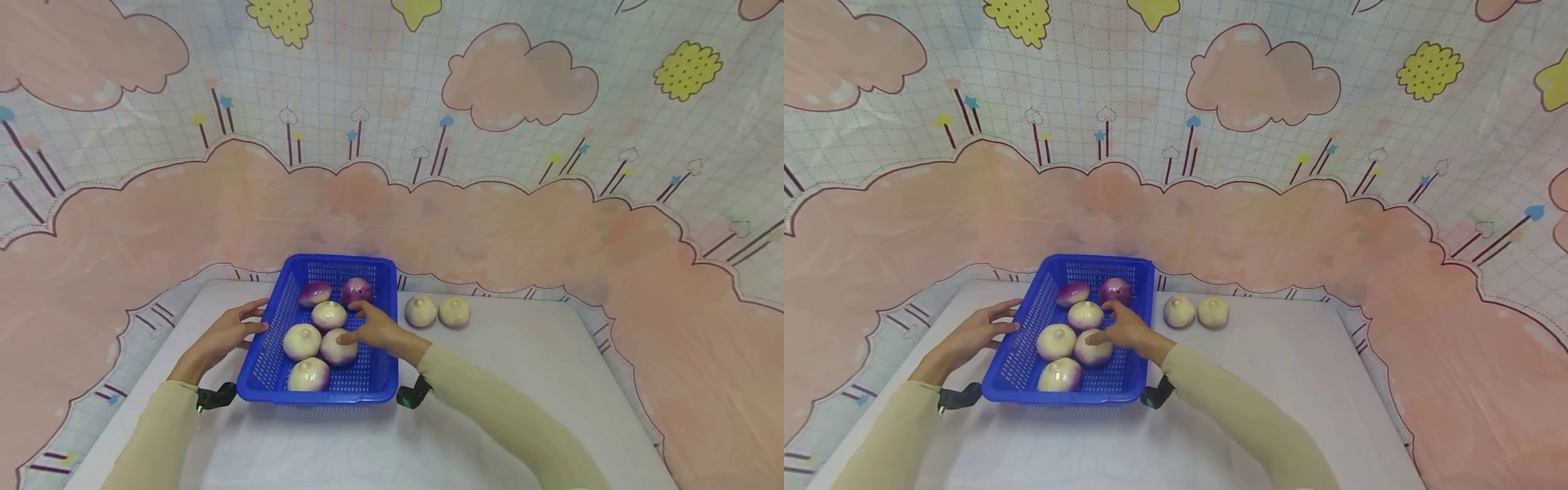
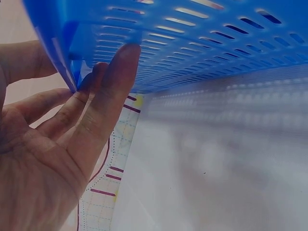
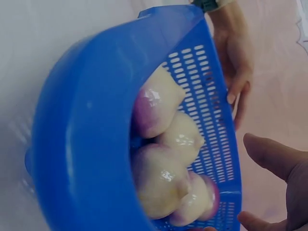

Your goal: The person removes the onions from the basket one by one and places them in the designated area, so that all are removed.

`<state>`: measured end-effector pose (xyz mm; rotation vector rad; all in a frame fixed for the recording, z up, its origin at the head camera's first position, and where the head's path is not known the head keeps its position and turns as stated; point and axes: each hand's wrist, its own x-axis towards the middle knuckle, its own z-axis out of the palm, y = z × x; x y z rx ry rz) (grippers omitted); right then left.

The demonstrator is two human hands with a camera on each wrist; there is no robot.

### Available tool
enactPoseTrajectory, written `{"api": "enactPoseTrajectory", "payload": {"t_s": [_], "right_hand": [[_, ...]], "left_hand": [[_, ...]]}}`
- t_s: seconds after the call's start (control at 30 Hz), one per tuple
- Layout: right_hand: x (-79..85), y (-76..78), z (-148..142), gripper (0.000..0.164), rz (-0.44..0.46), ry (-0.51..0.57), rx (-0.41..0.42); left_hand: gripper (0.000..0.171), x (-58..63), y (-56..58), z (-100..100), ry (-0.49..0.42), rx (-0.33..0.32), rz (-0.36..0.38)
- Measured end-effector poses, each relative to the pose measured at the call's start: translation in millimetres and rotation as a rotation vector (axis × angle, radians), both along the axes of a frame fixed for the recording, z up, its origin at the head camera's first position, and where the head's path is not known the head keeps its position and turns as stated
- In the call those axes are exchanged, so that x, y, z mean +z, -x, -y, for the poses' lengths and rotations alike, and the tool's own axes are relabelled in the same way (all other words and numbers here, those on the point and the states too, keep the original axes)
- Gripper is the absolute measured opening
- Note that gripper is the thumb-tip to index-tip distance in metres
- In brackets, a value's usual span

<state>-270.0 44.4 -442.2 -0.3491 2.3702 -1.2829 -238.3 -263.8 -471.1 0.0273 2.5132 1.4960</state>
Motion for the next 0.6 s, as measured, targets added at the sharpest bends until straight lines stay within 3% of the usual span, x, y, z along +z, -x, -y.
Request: {"api": "enactPoseTrajectory", "payload": {"t_s": [0.2, 0.6], "right_hand": [[-3.1, 1.2, 7, 0.077, 0.12, 0.043, -0.021], [-19.4, 1.3, 15, 0.079, 0.199, 0.02, 0.013]], "left_hand": [[0.069, -0.1, -0.4, 0, 0.002, 0.0, 0.0], [0.069, -2.0, 0.1, 1, 0.001, 0.001, -0.003]]}}
